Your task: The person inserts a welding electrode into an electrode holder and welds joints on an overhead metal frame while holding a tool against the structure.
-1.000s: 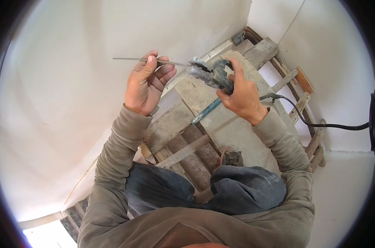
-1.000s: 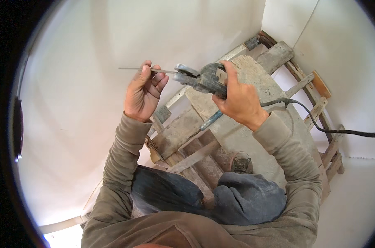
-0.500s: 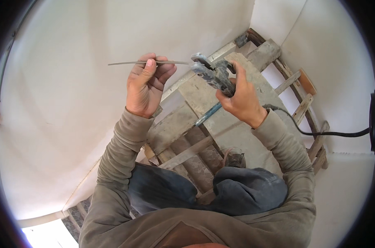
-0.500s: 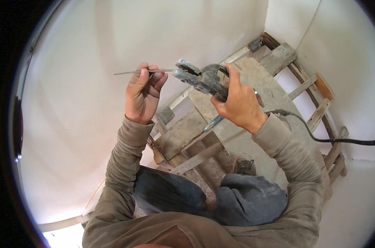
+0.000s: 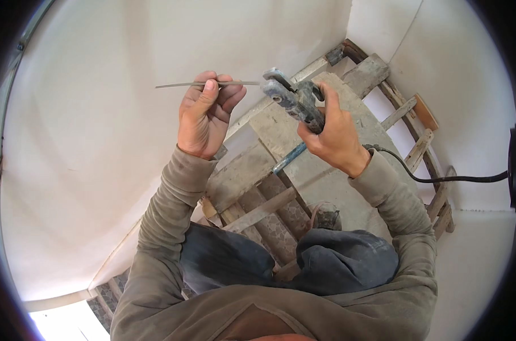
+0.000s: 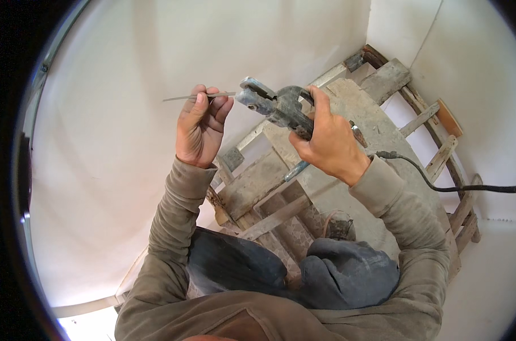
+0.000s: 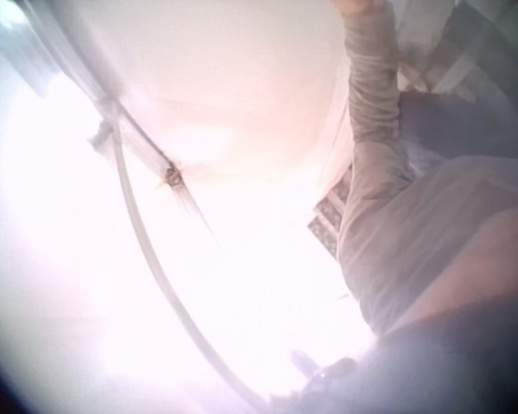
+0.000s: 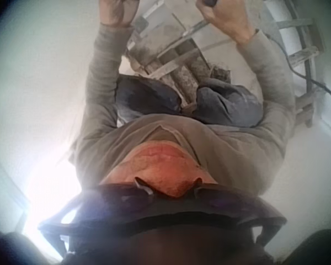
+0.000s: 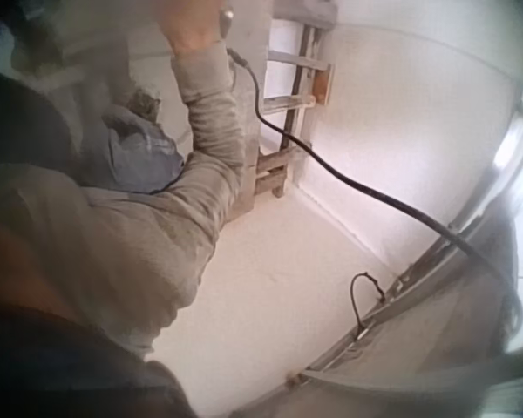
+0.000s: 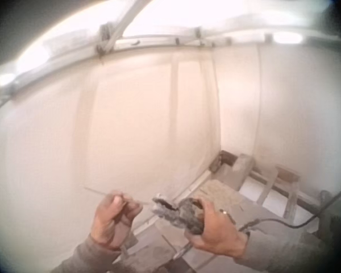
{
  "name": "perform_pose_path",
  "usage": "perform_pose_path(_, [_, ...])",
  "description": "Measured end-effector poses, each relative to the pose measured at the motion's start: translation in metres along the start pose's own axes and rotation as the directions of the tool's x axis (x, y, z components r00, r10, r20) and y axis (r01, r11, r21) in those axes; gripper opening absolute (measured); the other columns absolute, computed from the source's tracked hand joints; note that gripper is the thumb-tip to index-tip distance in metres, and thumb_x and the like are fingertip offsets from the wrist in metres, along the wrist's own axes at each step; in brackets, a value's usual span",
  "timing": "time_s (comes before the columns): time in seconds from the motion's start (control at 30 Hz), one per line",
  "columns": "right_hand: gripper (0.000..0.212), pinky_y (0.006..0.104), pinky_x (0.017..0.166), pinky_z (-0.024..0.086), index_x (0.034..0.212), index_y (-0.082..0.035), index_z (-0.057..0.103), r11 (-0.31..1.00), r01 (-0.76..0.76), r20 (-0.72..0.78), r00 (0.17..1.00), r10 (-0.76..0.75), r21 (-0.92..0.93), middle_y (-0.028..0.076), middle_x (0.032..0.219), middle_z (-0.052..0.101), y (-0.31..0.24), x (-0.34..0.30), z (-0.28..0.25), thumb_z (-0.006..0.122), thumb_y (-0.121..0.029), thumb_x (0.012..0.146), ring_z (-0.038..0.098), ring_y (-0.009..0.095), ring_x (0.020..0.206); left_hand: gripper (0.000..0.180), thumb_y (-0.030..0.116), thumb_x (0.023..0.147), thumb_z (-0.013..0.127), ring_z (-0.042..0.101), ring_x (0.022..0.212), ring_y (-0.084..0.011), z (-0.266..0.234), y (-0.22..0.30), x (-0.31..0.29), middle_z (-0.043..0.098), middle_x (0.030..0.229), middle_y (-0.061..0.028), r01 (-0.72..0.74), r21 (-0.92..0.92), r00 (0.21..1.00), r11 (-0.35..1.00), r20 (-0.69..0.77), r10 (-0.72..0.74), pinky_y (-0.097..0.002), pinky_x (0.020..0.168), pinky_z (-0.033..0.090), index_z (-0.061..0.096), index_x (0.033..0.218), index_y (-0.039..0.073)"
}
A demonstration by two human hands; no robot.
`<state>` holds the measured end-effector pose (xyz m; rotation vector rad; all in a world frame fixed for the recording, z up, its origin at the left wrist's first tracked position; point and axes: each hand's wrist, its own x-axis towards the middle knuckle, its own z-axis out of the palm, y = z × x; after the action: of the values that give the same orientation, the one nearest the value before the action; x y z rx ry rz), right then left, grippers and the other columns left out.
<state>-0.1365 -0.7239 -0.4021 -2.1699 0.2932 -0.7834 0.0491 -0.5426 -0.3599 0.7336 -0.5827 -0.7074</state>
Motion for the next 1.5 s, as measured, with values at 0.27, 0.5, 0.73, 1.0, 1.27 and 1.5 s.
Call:
perform_pose_path(0.27, [0.078, 0.0511, 0.062, 0.053, 0.145, 0.009, 0.029, 0.995, 0.024, 0.105, 0.994, -0.014, -0.098, 0.028, 0.077, 0.066, 0.003, 0.001, -0.001, 0.072, -0.017, 0.085, 0.066, 0.046, 0.067, 0.018, 0.016, 0.103, 0.058, 0.068, 0.104, -0.0235, -0.008, -0.002, 0.001, 0.068, 0.113, -0.0095, 0.023, -0.016, 0.996, 1.0, -0.09, -0.024, -0.0423, 0.104, 0.054, 0.057, 0.119, 0.007])
perform_pose_path(0.5, [0.062, 0.0513, 0.061, 0.051, 0.129, 0.01, 0.043, 0.998, -0.017, 0.112, 0.994, 0.01, 0.059, 0.028, 0.07, 0.064, 0.002, 0.005, 0.002, 0.073, -0.024, 0.087, 0.064, 0.047, 0.063, 0.021, 0.012, 0.103, 0.057, 0.067, 0.105, -0.0354, -0.007, -0.002, 0.01, 0.064, 0.114, -0.017, -0.145, 0.035, 0.966, 0.989, -0.212, 0.149, -0.0488, 0.101, 0.056, 0.052, 0.121, 0.003])
perform_pose_path(0.73, [0.042, 0.045, 0.055, 0.049, 0.099, 0.005, 0.051, 0.994, -0.068, 0.154, 0.985, 0.081, -0.091, 0.025, 0.068, 0.063, 0.033, -0.01, 0.006, 0.073, -0.03, 0.09, 0.062, 0.04, 0.058, 0.034, 0.021, 0.101, 0.063, 0.063, 0.113, -0.0311, -0.023, -0.042, 0.021, 0.063, 0.117, -0.0151, -0.052, 0.128, 0.973, 0.99, -0.217, 0.079, -0.042, 0.103, 0.053, 0.051, 0.128, 0.003])
perform_pose_path(1.0, [0.018, 0.0254, 0.043, 0.041, 0.094, -0.008, 0.054, 0.734, -0.421, 0.241, 0.907, 0.345, 0.533, 0.002, 0.063, 0.054, 0.025, 0.022, -0.028, 0.063, -0.023, 0.096, 0.052, 0.009, 0.049, 0.07, 0.039, 0.083, 0.08, 0.06, 0.116, -0.0387, -0.105, -0.253, -0.036, 0.06, 0.124, -0.0253, 0.024, 0.99, 0.907, -0.14, -0.081, -0.412, -0.0473, 0.092, 0.053, 0.053, 0.137, 0.003])
perform_pose_path(1.27, [0.018, 0.0288, 0.034, 0.039, 0.103, -0.004, 0.053, 0.668, -0.512, 0.314, 0.859, 0.404, 0.54, 0.004, 0.061, 0.051, 0.009, 0.004, -0.037, 0.06, -0.018, 0.093, 0.048, 0.014, 0.039, 0.054, 0.017, 0.08, 0.084, 0.059, 0.122, -0.0355, -0.061, -0.292, -0.025, 0.06, 0.127, -0.0216, 0.145, 0.91, 0.698, -0.387, -0.372, -0.612, -0.0455, 0.096, 0.054, 0.061, 0.127, 0.003])
perform_pose_path(1.5, [0.018, 0.0288, 0.037, 0.041, 0.106, -0.003, 0.053, 0.682, -0.355, 0.36, 0.922, 0.142, 0.639, 0.004, 0.062, 0.05, -0.026, 0.022, 0.007, 0.059, -0.014, 0.093, 0.048, 0.014, 0.04, 0.027, 0.014, 0.077, 0.071, 0.071, 0.092, -0.0311, -0.081, -0.241, -0.035, 0.071, 0.101, -0.0224, 0.517, 0.822, 0.552, -0.238, -0.533, -0.642, -0.0448, 0.071, 0.056, 0.074, 0.1, 0.0])
